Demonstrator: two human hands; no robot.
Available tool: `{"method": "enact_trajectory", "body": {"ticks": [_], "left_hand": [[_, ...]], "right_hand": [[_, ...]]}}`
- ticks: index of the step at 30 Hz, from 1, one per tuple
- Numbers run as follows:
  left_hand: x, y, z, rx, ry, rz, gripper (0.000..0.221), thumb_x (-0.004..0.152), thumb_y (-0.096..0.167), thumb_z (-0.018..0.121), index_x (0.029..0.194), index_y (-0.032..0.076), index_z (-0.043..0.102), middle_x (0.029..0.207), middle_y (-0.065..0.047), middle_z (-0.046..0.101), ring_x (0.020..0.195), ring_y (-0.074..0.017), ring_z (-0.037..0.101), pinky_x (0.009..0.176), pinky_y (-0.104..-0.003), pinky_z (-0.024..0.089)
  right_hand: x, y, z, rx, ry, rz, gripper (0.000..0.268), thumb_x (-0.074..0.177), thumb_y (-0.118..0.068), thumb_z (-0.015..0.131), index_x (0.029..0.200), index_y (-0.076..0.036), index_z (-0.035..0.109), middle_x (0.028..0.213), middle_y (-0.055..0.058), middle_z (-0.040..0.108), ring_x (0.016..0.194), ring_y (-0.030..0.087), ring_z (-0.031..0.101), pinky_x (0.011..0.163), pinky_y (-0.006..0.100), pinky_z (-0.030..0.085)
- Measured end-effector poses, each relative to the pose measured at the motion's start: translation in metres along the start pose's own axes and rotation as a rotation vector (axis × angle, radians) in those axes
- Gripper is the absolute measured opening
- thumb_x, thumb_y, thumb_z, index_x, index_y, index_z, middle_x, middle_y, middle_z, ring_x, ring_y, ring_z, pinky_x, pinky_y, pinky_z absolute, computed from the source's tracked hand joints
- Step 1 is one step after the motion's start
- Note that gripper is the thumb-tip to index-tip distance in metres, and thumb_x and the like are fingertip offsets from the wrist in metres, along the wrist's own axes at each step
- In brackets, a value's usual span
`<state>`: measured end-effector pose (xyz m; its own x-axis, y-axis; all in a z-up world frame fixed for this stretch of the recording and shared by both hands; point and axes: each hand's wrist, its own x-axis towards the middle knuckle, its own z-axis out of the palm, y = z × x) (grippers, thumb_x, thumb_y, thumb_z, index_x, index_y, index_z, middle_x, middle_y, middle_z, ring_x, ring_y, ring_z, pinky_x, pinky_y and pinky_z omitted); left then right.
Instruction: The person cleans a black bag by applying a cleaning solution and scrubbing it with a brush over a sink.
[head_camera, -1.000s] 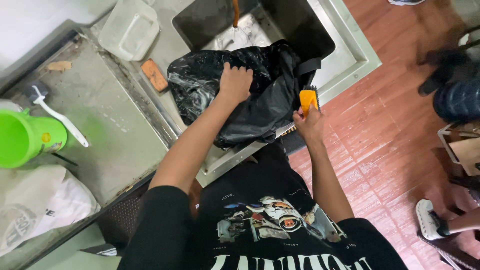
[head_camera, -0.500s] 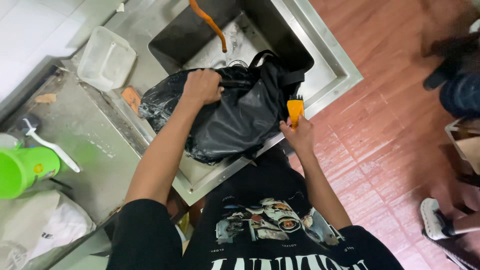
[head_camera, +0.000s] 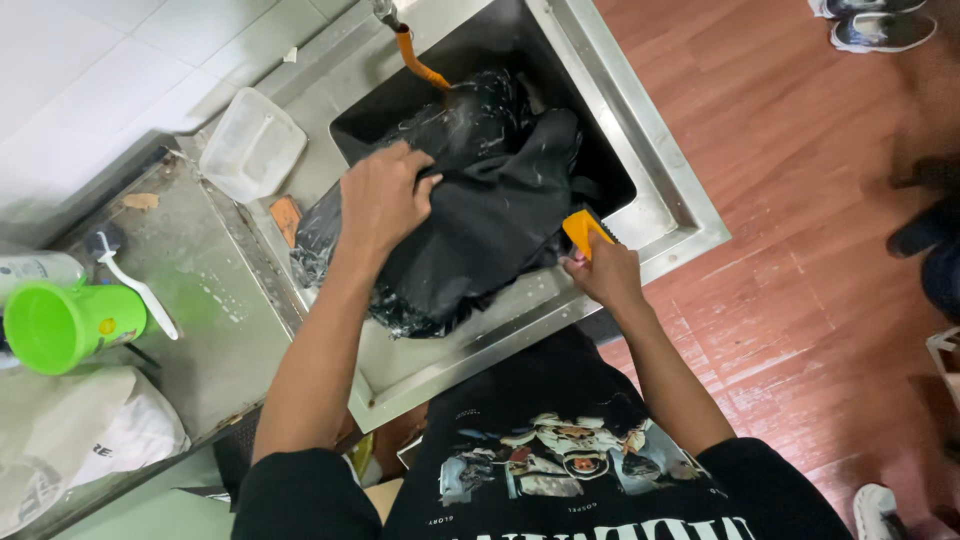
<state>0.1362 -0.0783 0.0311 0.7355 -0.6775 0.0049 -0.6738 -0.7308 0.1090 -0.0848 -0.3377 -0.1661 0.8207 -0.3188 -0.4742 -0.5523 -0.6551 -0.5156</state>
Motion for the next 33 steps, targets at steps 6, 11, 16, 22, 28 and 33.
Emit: {"method": "enact_trajectory", "body": {"ticks": [6,11,16,22,28,33], "left_hand": [[-0.031,-0.003,0.08,-0.055,-0.064,-0.174,0.02,0.091,0.027,0.081,0.109,0.018,0.083,0.091,-0.004,0.072,0.086,-0.0275,0.075,0.073,-0.043,0.063],[-0.053,-0.001,0.13,-0.124,-0.193,-0.225,0.021,0.09,0.026,0.08,0.109,0.017,0.083,0.094,-0.007,0.073,0.093,-0.0314,0.074,0.079,-0.048,0.064],[-0.084,-0.001,0.192,-0.093,-0.237,-0.192,0.026,0.087,0.036,0.083,0.105,0.018,0.083,0.095,-0.006,0.073,0.095,-0.0295,0.073,0.079,-0.048,0.064],[-0.108,0.016,0.155,-0.021,-0.35,-0.409,0.063,0.085,0.05,0.085,0.137,0.016,0.069,0.146,-0.02,0.058,0.142,-0.0426,0.045,0.114,-0.067,0.022],[-0.142,0.021,0.127,0.06,-0.335,-0.62,0.078,0.088,0.053,0.083,0.15,0.011,0.063,0.161,-0.028,0.053,0.157,-0.0504,0.036,0.123,-0.08,-0.001],[-0.16,0.013,0.181,0.23,-0.29,-0.576,0.08,0.091,0.068,0.066,0.155,0.021,0.055,0.168,-0.019,0.043,0.158,-0.0464,0.033,0.12,-0.082,0.021]], "right_hand": [[-0.014,0.036,-0.007,-0.475,0.142,-0.317,0.037,0.105,-0.05,0.059,0.125,-0.02,0.065,0.105,0.005,0.073,0.108,0.03,0.071,0.107,0.062,0.036],[-0.005,0.079,0.01,-0.571,0.247,-0.428,0.033,0.103,-0.058,0.057,0.121,-0.032,0.064,0.116,0.001,0.057,0.126,0.027,0.058,0.123,0.058,0.027],[-0.006,0.105,0.018,-0.522,0.323,-0.38,0.036,0.099,-0.054,0.066,0.123,-0.027,0.066,0.125,0.004,0.059,0.128,0.028,0.06,0.122,0.054,0.034],[-0.035,0.069,-0.027,-0.439,0.684,-0.432,0.042,0.088,-0.056,0.087,0.107,-0.022,0.072,0.107,0.006,0.067,0.099,0.029,0.07,0.108,0.051,0.042],[0.057,-0.074,-0.07,0.17,0.434,-0.595,0.054,0.092,-0.034,0.093,0.134,-0.017,0.063,0.109,0.006,0.069,0.092,0.03,0.073,0.085,0.044,0.051],[0.234,-0.203,-0.035,0.395,-0.087,-0.337,0.078,0.091,-0.042,0.084,0.157,-0.024,0.045,0.117,-0.002,0.071,0.098,0.013,0.071,0.09,0.034,0.057]]}}
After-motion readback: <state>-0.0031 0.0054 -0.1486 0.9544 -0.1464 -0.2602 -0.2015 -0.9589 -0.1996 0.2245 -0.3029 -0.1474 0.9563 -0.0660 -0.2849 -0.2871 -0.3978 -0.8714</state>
